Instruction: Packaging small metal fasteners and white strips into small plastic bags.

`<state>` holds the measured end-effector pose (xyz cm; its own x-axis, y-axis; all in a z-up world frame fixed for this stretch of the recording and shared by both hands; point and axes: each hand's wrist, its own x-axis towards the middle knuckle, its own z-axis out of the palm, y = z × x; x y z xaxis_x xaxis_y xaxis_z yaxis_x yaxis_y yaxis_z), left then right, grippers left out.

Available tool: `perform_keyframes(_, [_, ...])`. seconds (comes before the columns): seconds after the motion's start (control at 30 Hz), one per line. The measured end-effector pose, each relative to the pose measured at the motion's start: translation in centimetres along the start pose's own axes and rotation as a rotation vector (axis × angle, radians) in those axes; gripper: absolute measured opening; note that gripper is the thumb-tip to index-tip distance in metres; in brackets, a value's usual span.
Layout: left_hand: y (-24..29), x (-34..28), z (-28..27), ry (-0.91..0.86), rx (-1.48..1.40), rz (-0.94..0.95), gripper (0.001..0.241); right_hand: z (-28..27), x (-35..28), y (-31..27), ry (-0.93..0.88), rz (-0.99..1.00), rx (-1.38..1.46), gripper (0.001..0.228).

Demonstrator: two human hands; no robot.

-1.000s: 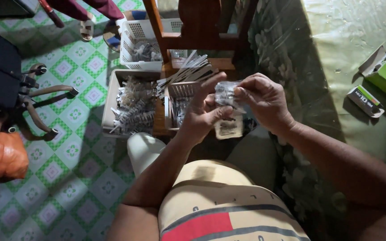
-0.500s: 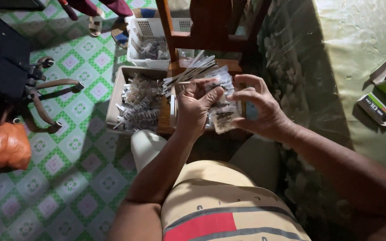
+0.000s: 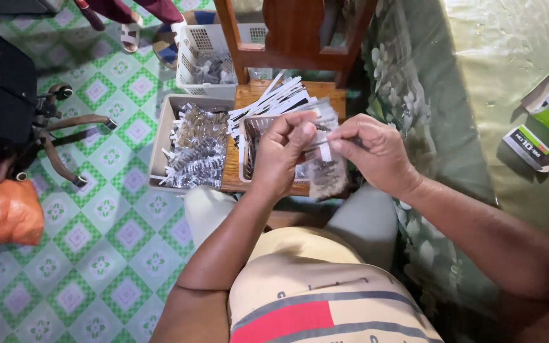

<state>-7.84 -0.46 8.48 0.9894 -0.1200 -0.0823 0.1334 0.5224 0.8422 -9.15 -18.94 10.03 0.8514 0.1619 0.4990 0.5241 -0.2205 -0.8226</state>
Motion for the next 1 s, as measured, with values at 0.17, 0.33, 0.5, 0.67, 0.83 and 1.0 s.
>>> perform_keyframes(0.17, [1.1,-0.7,-0.7,-0.262,-0.034,0.059,0.072,0.2,-0.3,0.4,0.075,0.101,0.083,0.006])
perform_keyframes(0.33, [1.6,-1.4,-1.8,-0.402,0.139,0.052,0.121,0.4,-0.2,0.0,0.139,0.175,0.171,0.006])
perform_keyframes(0.5, [2.4,-2.5,-0.6,-0.398,0.319,0.116,0.127,0.4,0.0,-0.4,0.223,0.319,0.258,0.01])
perform_keyframes(0.67, [1.8,-2.2,-0.9,-0.381,0.339,0.146,0.113,0.3,-0.1,-0.5,0.218,0.315,0.225,0.01])
perform_keyframes(0.83, [0.9,-1.6,-1.0,-0.398,0.273,0.16,0.105,0.4,-0.2,-0.8,0.174,0.221,0.134,0.011])
perform_keyframes(1.0, [0.0,-0.7,-0.5,-0.338,0.112,0.134,0.054,0.1,-0.4,-0.1,0.115,0.184,0.133,0.012])
